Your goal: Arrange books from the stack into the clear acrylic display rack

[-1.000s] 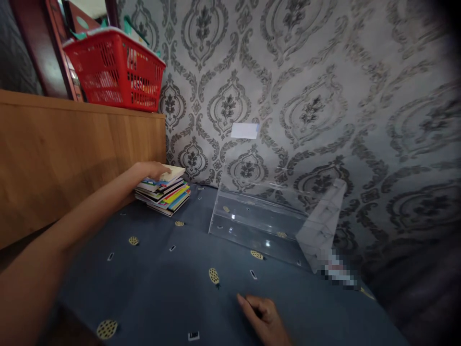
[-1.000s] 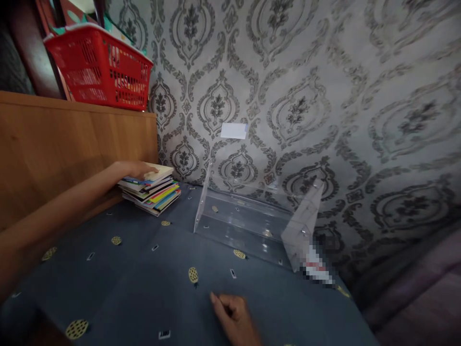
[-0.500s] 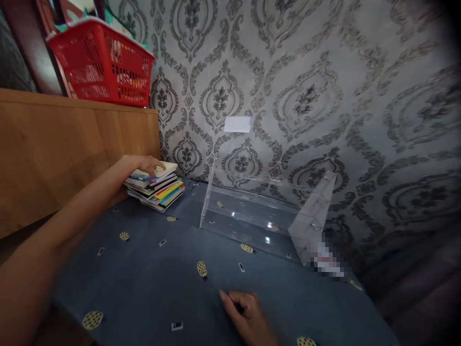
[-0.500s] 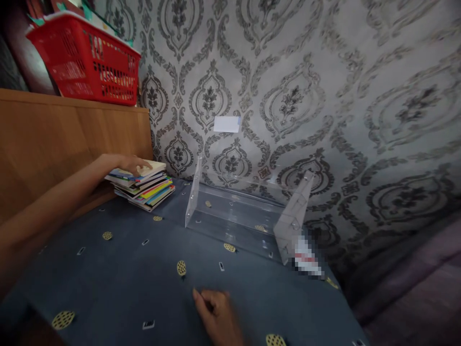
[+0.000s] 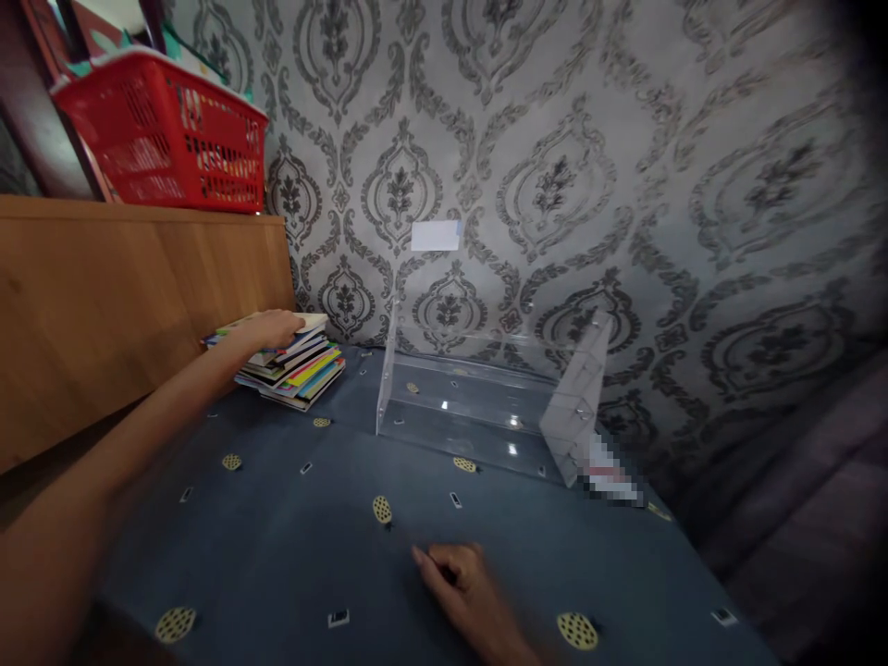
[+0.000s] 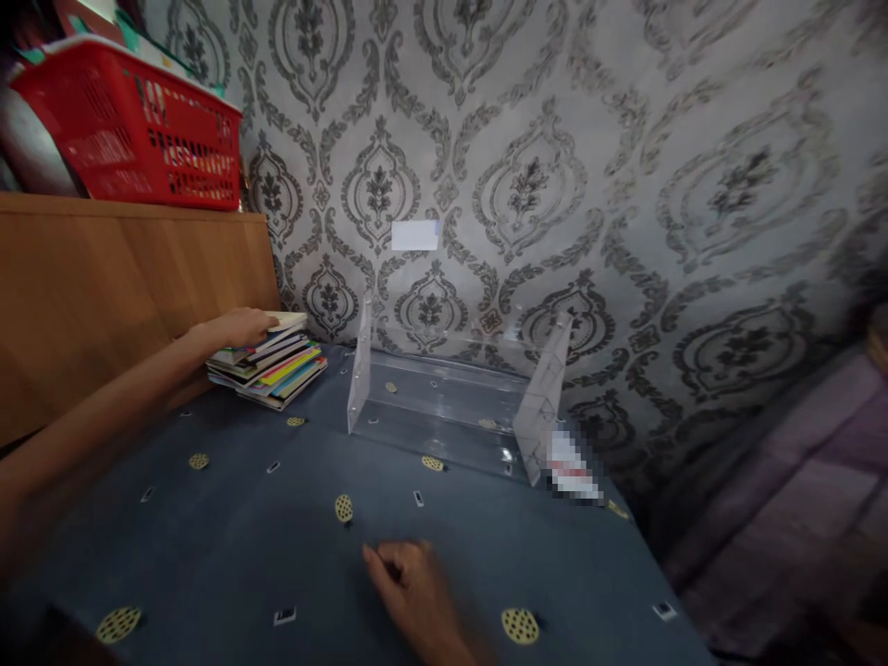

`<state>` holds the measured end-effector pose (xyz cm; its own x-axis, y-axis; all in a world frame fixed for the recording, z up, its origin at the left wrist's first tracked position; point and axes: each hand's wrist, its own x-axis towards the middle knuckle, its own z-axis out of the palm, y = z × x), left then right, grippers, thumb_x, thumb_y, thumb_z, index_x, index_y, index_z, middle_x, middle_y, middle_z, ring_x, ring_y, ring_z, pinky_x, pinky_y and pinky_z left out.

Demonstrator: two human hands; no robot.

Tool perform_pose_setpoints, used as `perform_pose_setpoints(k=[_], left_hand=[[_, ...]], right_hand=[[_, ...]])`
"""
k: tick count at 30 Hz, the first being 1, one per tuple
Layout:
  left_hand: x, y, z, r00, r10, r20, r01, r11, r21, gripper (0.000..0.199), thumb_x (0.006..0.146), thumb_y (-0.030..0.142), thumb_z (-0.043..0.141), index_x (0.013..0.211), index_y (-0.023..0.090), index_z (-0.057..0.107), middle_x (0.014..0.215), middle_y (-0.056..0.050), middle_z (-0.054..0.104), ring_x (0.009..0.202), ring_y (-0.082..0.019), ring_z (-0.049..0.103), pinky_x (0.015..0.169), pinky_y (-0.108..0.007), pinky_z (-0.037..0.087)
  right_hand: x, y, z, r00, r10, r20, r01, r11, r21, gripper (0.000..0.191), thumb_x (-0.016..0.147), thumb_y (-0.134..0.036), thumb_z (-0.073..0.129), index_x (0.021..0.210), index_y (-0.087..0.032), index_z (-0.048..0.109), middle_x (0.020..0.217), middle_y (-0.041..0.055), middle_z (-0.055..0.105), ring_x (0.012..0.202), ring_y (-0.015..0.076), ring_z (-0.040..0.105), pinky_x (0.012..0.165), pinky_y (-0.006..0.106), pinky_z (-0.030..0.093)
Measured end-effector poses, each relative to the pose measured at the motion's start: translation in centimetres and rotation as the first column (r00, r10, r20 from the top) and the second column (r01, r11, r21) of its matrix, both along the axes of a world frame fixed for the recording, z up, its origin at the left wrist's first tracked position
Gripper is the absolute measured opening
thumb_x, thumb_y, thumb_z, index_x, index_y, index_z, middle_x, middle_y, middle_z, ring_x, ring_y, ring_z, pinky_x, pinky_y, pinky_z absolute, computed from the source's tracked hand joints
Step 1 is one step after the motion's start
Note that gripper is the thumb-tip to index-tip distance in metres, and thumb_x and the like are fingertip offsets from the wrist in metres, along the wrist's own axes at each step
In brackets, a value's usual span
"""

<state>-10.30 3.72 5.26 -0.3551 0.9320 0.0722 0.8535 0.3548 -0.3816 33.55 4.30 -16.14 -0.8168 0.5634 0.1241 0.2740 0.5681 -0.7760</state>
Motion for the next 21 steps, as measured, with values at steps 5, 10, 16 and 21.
perform_pose_setpoints(k=[5,10,16,21], left_hand=[[2.6,-3.2,0.5,0.997,0.034,-0.071,-0.028,0.997,0.074,0.047,0.091,0.023,0.040,0.133,0.018,0.062,0.119,-0.017,0.073,0.110,-0.031,0.069,0.090,-0.039,0.050],[4.5,-8.0,-1.5,0.990,-0.099,-0.105,0.126,0.945,0.301,0.048,0.093,0.034,0.040,0.136,0.026,0.058,0.141,-0.006,0.063,0.125,-0.027,0.061,0.100,-0.036,0.049],[3.4,-8.5,-4.7,0.991,-0.129,-0.035,0.134,0.955,0.264,0.061,0.088,0.023,0.044,0.149,0.016,0.046,0.152,-0.013,0.052,0.137,-0.029,0.050,0.113,-0.041,0.041],[1.5,-7.9,-4.4,0.991,-0.123,0.054,0.099,0.939,0.328,0.062,0.086,0.014,0.040,0.148,0.019,0.050,0.152,-0.009,0.053,0.140,-0.026,0.049,0.115,-0.038,0.039]], right_hand=[[0.0,-0.1,-0.4,1.000,-0.011,0.013,0.011,0.999,0.036,0.055,0.096,-0.058,0.034,0.056,-0.021,0.024,0.055,-0.0046,0.024,0.053,0.0101,0.028,0.054,0.028,0.021],[0.1,-0.3,-0.2,1.000,-0.022,0.000,0.022,0.998,0.050,0.054,0.096,-0.054,0.036,0.055,-0.021,0.025,0.053,-0.0046,0.026,0.051,0.0101,0.029,0.053,0.028,0.019],[0.0,-0.4,0.6,1.000,0.003,-0.031,-0.001,0.999,0.042,0.053,0.096,-0.050,0.039,0.055,-0.021,0.021,0.053,-0.0050,0.021,0.050,0.0096,0.024,0.053,0.028,0.020],[0.0,-0.3,0.3,0.999,-0.009,-0.045,0.010,0.999,0.036,0.053,0.095,-0.051,0.041,0.055,-0.021,0.023,0.052,-0.0046,0.024,0.050,0.0099,0.026,0.053,0.028,0.020]])
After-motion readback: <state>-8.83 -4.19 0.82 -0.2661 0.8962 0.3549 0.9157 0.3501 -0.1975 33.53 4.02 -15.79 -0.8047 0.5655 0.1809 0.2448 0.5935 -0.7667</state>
